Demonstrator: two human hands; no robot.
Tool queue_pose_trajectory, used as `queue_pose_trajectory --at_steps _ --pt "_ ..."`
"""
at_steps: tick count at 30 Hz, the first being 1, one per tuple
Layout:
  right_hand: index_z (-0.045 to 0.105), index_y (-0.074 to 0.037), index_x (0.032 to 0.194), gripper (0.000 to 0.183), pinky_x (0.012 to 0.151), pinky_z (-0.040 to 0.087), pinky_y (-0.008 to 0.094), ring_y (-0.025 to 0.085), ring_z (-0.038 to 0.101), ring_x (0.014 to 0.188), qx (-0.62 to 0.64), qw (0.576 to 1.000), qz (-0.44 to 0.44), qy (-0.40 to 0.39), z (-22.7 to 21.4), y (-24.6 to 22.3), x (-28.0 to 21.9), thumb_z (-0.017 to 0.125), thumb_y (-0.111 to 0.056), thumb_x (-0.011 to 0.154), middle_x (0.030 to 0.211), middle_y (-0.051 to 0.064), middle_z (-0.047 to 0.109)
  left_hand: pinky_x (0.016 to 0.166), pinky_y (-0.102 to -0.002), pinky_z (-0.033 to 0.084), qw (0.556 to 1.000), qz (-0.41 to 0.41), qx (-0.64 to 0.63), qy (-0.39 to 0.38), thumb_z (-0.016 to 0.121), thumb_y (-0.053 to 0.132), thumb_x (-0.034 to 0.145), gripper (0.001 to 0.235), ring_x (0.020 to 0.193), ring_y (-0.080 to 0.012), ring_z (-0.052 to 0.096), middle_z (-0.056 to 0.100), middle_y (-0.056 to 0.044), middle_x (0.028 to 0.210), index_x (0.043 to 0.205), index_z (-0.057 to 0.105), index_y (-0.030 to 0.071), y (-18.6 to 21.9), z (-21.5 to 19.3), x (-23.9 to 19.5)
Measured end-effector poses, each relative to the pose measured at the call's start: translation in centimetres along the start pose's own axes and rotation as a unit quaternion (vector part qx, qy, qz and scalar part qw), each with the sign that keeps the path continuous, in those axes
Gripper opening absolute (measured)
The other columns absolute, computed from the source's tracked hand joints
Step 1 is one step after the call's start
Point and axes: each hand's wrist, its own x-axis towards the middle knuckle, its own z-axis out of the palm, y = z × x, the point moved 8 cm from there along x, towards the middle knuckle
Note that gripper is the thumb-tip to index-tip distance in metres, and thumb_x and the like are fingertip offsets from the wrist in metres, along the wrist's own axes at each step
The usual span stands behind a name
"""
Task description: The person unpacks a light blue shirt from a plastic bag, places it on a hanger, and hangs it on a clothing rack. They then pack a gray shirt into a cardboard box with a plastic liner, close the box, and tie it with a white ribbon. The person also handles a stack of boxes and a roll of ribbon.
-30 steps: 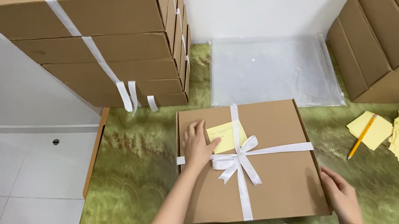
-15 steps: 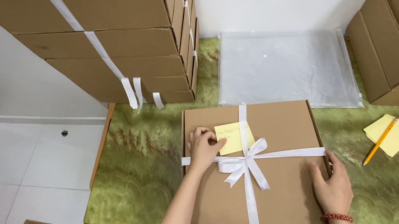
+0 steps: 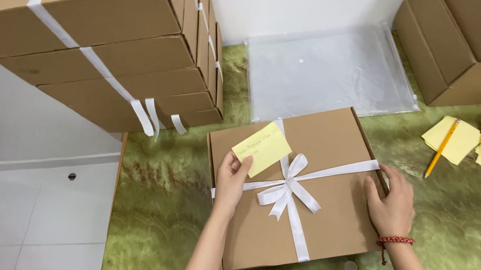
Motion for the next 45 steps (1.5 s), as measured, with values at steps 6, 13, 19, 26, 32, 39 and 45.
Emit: queue_pose_trajectory --at_steps 6,13,19,26,32,39,45 --pt "0.085 -0.024 0.11 0.013 0.094 0.057 0.037 0.018 0.076 0.1 0.184 0.983 -0.014 -0.004 -1.6 -2.7 -2.5 0.076 -0.03 0.104 0.098 -0.001 0.083 0.09 -0.037 0.063 0.993 -0.041 -0.03 -0.104 0.069 0.015 0.104 0.033 0.104 -0.023 0.075 0.078 -0.023 0.117 0.133 0.064 -0.001 0.8 8.1 -4.2" --pt "0.081 0.004 0.096 0.018 0.065 0.061 0.035 0.02 0.072 0.071 0.451 0.866 0.197 -0.091 -0.6 -0.3 -6.7 0.081 -0.014 0.097 0.083 0.017 0.082 0.088 -0.035 0.065 0.977 -0.073 0.029 -0.198 0.075 0.017 0.101 0.034 0.102 -0.0244 0.079 0.08 -0.021 0.117 0.13 0.064 0.003 -3.9 16.8 -6.8" --pt "0.069 0.006 0.105 0.022 0.072 0.065 0.04 0.031 0.078 0.084 0.498 0.817 0.291 0.015 -4.3 10.6 -4.5 0.072 -0.015 0.105 0.094 0.023 0.077 0.093 -0.033 0.063 0.958 -0.08 0.07 -0.268 0.076 0.02 0.1 0.04 0.119 -0.0209 0.072 0.075 -0.011 0.134 0.136 0.059 0.017 -6.8 21.9 -7.5" --pt "0.051 0.014 0.119 0.032 0.089 0.06 0.052 0.043 0.073 0.104 0.455 0.813 0.358 0.062 -7.5 25.2 -0.3 0.063 -0.015 0.113 0.117 0.033 0.067 0.097 -0.036 0.06 0.959 -0.065 0.175 -0.214 0.07 0.024 0.103 0.024 0.11 -0.019 0.075 0.078 -0.007 0.124 0.126 0.073 0.018 -9.9 24.7 -5.8" --pt "0.051 0.01 0.125 0.032 0.088 0.065 0.051 0.041 0.075 0.104 0.435 0.825 0.346 0.1 -8.9 30.4 8.3 0.061 -0.02 0.115 0.121 0.03 0.069 0.097 -0.038 0.058 0.956 -0.059 0.222 -0.181 0.072 0.023 0.1 0.022 0.104 -0.0194 0.072 0.078 -0.006 0.117 0.121 0.078 0.019 -11.5 25.3 -5.3" --pt "0.063 0.004 0.127 0.033 0.081 0.071 0.032 0.025 0.08 0.093 0.437 0.786 0.429 0.082 -9.0 26.2 12.1 0.067 -0.022 0.107 0.114 0.017 0.079 0.094 -0.026 0.052 0.954 -0.116 0.234 -0.148 0.063 0.025 0.101 0.019 0.098 -0.0093 0.066 0.077 0.006 0.109 0.112 0.077 0.017 -8.9 25.9 -7.0" --pt "0.068 0.004 0.125 0.029 0.068 0.063 0.036 0.025 0.074 0.076 0.384 0.885 0.256 -0.064 -1.3 19.8 9.3 0.065 -0.016 0.105 0.092 0.021 0.075 0.083 -0.03 0.058 0.971 -0.019 0.185 -0.149 0.076 0.022 0.097 0.018 0.091 -0.0135 0.068 0.079 -0.002 0.103 0.114 0.08 0.019 -8.5 24.6 -7.1"
